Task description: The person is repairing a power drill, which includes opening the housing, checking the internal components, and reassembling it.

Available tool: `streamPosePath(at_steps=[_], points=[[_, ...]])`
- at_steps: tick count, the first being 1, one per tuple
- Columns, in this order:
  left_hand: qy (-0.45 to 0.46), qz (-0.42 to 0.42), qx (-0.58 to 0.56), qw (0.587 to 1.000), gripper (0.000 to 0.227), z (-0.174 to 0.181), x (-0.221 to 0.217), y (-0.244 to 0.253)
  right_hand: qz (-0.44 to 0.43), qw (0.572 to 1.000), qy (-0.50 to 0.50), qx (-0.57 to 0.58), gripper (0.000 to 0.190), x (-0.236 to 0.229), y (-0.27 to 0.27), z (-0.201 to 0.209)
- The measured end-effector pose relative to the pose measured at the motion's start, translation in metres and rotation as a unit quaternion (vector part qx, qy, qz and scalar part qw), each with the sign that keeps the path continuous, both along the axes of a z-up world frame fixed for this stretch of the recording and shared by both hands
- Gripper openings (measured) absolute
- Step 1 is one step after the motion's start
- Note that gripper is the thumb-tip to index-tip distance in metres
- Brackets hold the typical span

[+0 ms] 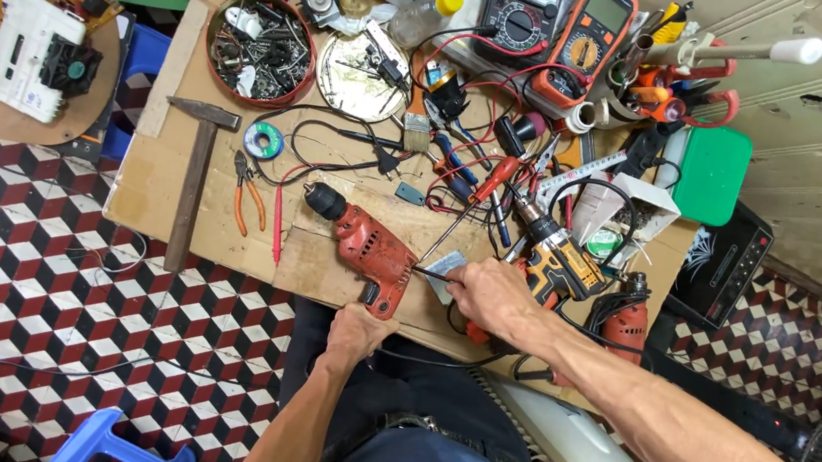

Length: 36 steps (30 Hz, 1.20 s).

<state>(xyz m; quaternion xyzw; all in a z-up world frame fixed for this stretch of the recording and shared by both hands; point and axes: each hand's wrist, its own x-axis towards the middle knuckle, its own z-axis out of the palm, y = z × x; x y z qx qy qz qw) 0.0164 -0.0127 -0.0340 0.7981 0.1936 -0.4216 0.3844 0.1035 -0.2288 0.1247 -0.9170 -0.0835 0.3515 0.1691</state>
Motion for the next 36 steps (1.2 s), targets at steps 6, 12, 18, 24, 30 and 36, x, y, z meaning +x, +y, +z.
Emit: streamPosePath(at_steps=[6,12,18,24,30,36], points=[[0.057,0.024,0.005,0.998,0.036,0.021,0.010,-0.002,-0.056,0.998,0.009,0.007,0.026,-0.004,-0.005,-0.008],[0.056,0.017,0.007,0.998,0.038,0.022,0.009,0.000,-0.072,0.996,-0.029,-0.034,0.031,-0.019,0.008,0.000],[0.054,0.038,-0.040,0.997,0.034,0.020,0.008,0.001,-0.145,0.989,-0.029,-0.012,0.032,-0.059,0.005,0.026],[0.049,0.058,-0.064,0.995,0.036,0.018,0.005,0.002,-0.224,0.974,-0.019,0.016,0.037,-0.090,0.011,0.008],[0.061,0.060,-0.060,0.995,0.034,0.024,0.009,0.002,-0.235,0.971,-0.014,0.041,0.037,-0.093,0.011,0.005],[0.053,0.066,-0.066,0.994,0.034,0.016,0.005,0.002,-0.144,0.981,-0.116,0.058,0.030,-0.091,0.007,-0.010]])
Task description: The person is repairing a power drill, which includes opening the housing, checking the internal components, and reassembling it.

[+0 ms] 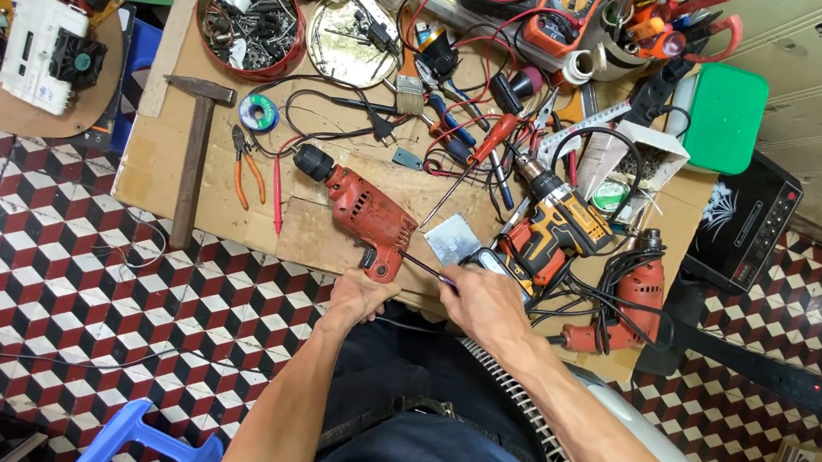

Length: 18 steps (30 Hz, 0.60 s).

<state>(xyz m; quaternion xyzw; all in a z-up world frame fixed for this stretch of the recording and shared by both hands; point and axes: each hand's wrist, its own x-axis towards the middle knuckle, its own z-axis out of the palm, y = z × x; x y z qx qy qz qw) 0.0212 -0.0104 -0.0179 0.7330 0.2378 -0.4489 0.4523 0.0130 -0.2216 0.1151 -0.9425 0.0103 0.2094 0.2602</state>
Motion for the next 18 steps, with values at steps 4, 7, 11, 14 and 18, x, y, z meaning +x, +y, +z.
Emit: streamPosePath(at_steps=[4,7,11,14,18], points=[[-0.003,0.004,-0.003,1.000,0.034,0.004,0.001,-0.001,0.159,0.983,-0.042,-0.080,0.022,0.017,0.003,0.017],[-0.001,0.003,-0.004,1.000,0.034,0.003,0.002,0.000,0.240,0.959,-0.129,-0.072,0.020,0.021,0.004,0.029],[-0.009,0.013,-0.014,1.000,0.034,0.005,-0.002,0.001,0.274,0.951,-0.131,-0.058,0.032,0.014,0.003,0.029],[-0.010,0.015,-0.003,1.000,0.034,0.010,0.000,-0.002,0.345,0.922,-0.142,-0.107,0.031,0.017,0.004,0.020],[-0.002,-0.006,0.043,0.999,0.034,0.014,-0.001,-0.004,0.403,0.903,-0.102,-0.109,0.032,0.037,0.009,0.025]])
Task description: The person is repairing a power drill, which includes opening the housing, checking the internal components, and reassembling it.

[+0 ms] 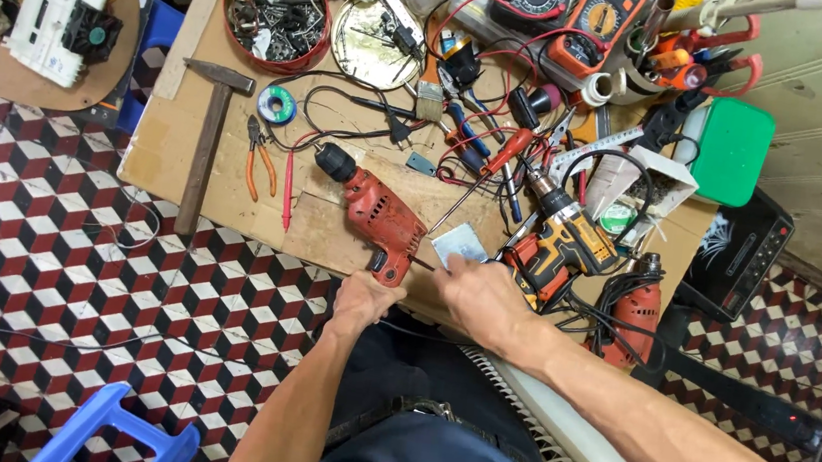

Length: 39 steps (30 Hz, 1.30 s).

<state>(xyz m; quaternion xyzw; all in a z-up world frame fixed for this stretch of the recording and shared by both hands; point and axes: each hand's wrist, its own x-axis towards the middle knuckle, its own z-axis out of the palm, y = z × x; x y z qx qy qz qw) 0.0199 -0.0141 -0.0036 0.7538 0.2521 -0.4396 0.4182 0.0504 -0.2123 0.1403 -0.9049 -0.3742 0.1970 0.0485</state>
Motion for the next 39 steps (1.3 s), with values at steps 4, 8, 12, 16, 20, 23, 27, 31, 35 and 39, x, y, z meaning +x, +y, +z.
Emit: streamPosePath(at_steps=[4,8,12,16,20,23,27,31,35,39], points=[[-0.004,-0.021,0.031,0.999,0.038,0.000,0.004,-0.001,-0.166,0.984,0.063,0.034,0.013,0.009,-0.006,-0.020],[0.006,-0.031,0.035,0.999,0.040,-0.006,0.004,-0.002,-0.394,0.890,0.208,0.097,0.021,0.013,-0.018,-0.027],[0.019,-0.028,0.034,0.999,0.041,0.000,0.006,-0.001,-0.673,0.579,0.439,0.137,0.034,0.011,-0.032,-0.044],[0.021,-0.023,0.030,0.999,0.039,-0.004,0.004,-0.001,-0.654,0.616,0.420,0.127,0.036,0.009,-0.017,0.001],[-0.001,-0.022,0.007,1.000,0.039,-0.015,-0.001,0.000,-0.411,0.884,0.198,0.107,0.045,-0.011,-0.015,0.020],[-0.010,-0.016,-0.010,1.000,0.037,-0.013,0.000,0.001,-0.267,0.956,0.071,0.103,0.040,-0.025,-0.025,0.011],[-0.016,0.005,-0.036,0.999,0.034,-0.014,-0.003,0.001,-0.281,0.948,0.083,0.127,0.026,-0.025,-0.035,-0.010],[0.001,-0.004,-0.025,1.000,0.034,-0.006,0.004,-0.003,-0.434,0.887,0.152,0.047,0.027,-0.015,-0.022,-0.001],[0.022,0.019,-0.050,0.998,0.035,-0.017,0.002,-0.005,-0.419,0.875,0.090,0.226,0.039,-0.024,-0.013,0.025],[0.030,0.063,-0.103,0.992,0.032,-0.023,-0.002,-0.003,-0.378,0.895,-0.001,0.238,0.030,-0.027,-0.005,0.023]])
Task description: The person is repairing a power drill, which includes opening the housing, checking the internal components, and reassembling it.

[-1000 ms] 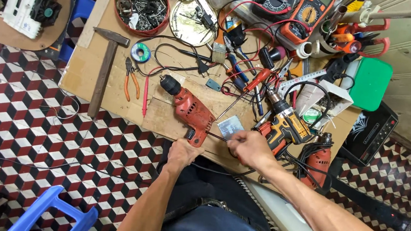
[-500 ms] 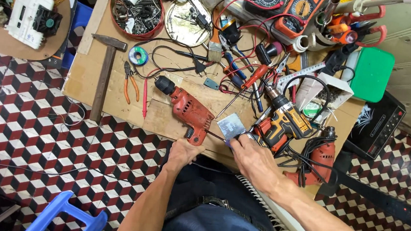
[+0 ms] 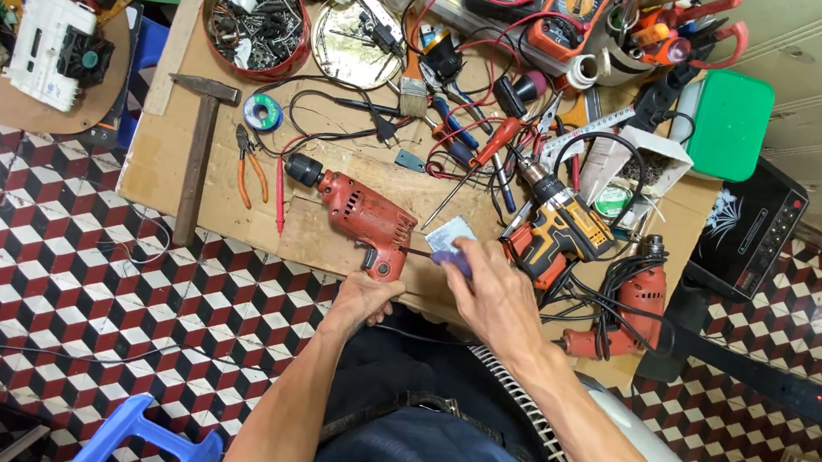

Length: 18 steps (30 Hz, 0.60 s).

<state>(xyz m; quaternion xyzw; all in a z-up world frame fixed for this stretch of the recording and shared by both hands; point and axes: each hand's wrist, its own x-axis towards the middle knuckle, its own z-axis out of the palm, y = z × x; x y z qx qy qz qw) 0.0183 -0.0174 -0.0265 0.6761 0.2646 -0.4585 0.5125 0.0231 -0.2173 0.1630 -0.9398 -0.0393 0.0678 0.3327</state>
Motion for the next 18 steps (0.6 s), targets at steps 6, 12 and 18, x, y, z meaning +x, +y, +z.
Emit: streamPosePath(at_steps=[6,12,18], points=[[0.012,-0.007,-0.031,0.999,0.032,-0.009,0.004,0.006,0.015,0.996,0.037,-0.073,0.036,0.030,0.007,0.031],[0.005,-0.028,-0.022,0.999,0.036,-0.002,0.007,0.005,0.060,0.995,-0.059,-0.056,0.027,0.033,0.011,0.002],[0.001,-0.010,-0.041,0.999,0.036,-0.009,0.004,0.003,0.158,0.980,-0.125,0.003,0.037,0.043,0.010,0.030]])
